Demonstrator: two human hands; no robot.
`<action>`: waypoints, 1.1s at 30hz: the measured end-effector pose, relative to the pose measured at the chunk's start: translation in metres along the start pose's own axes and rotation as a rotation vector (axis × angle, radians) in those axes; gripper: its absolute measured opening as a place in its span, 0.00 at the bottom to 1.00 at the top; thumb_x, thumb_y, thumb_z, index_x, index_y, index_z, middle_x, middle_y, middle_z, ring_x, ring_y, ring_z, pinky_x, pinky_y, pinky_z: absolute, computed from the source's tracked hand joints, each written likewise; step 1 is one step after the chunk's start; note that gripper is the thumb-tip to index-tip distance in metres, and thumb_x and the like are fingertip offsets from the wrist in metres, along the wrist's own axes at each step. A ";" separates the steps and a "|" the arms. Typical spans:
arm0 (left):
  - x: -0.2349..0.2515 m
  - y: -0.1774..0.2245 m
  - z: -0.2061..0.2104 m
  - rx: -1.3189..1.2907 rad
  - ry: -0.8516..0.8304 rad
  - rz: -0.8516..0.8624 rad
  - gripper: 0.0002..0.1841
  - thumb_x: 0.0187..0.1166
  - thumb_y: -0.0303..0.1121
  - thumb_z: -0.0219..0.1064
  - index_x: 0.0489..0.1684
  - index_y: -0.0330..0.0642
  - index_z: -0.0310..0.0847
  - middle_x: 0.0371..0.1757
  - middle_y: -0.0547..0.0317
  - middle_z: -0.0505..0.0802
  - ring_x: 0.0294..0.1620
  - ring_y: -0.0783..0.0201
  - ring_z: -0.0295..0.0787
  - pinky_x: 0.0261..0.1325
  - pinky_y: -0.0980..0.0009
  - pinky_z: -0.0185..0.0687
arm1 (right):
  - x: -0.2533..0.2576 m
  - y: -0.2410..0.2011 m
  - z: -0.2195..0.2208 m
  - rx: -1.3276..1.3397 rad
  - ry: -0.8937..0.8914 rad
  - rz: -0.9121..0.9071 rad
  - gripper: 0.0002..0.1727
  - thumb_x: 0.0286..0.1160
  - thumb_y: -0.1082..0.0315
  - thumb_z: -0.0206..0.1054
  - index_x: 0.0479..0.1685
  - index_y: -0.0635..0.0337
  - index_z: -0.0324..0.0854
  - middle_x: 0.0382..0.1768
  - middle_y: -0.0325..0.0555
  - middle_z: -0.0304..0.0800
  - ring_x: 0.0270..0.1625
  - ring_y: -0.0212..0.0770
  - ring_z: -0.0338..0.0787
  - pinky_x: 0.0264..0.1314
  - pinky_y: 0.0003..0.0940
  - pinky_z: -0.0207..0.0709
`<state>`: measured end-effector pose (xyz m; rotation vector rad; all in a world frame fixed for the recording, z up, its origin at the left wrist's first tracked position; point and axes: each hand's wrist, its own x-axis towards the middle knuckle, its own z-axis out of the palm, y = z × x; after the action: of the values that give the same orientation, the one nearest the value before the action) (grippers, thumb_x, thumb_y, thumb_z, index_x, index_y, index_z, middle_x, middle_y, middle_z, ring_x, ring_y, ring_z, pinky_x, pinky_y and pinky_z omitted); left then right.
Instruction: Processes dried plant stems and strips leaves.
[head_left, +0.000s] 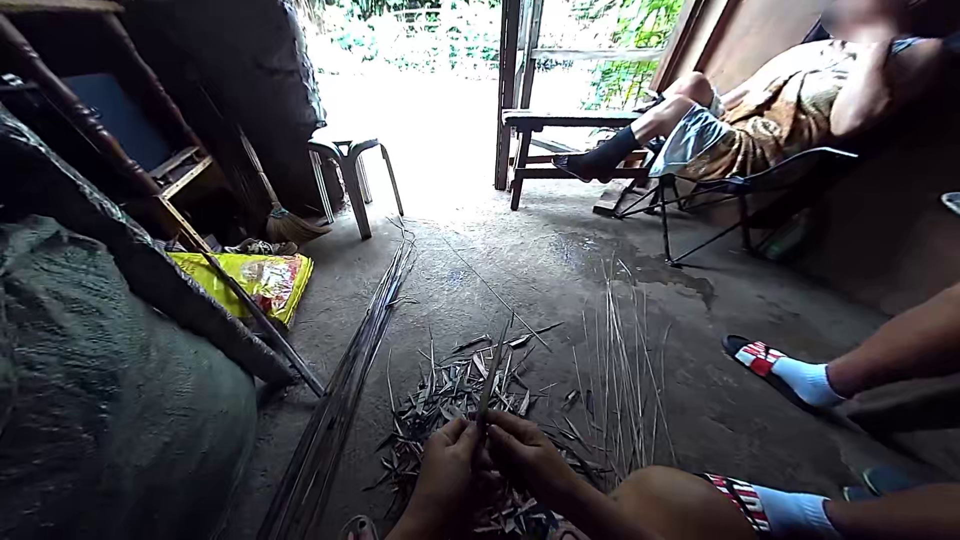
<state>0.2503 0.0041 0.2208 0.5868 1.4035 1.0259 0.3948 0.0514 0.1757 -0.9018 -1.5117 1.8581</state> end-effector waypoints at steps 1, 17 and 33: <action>0.000 0.001 -0.001 -0.033 -0.008 -0.013 0.12 0.94 0.30 0.51 0.41 0.35 0.77 0.17 0.63 0.82 0.15 0.71 0.81 0.23 0.78 0.81 | 0.000 0.000 -0.001 -0.046 -0.006 -0.025 0.21 0.89 0.66 0.50 0.72 0.65 0.76 0.26 0.29 0.78 0.21 0.22 0.73 0.25 0.20 0.71; -0.002 -0.007 -0.003 -0.129 -0.039 -0.073 0.10 0.94 0.28 0.50 0.44 0.36 0.76 0.16 0.64 0.77 0.12 0.74 0.72 0.18 0.80 0.73 | -0.001 0.017 -0.003 -0.558 0.199 -0.184 0.24 0.89 0.62 0.55 0.76 0.64 0.80 0.59 0.52 0.94 0.60 0.41 0.92 0.69 0.45 0.81; -0.011 -0.019 -0.001 -0.054 -0.097 -0.024 0.12 0.93 0.24 0.46 0.52 0.34 0.78 0.16 0.68 0.78 0.13 0.77 0.71 0.19 0.82 0.71 | 0.005 -0.002 -0.015 0.105 0.305 0.027 0.17 0.87 0.73 0.57 0.69 0.68 0.80 0.23 0.32 0.81 0.18 0.23 0.73 0.22 0.21 0.71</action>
<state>0.2549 -0.0149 0.2102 0.5716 1.2912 1.0005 0.4039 0.0650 0.1753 -1.1029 -1.2117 1.7097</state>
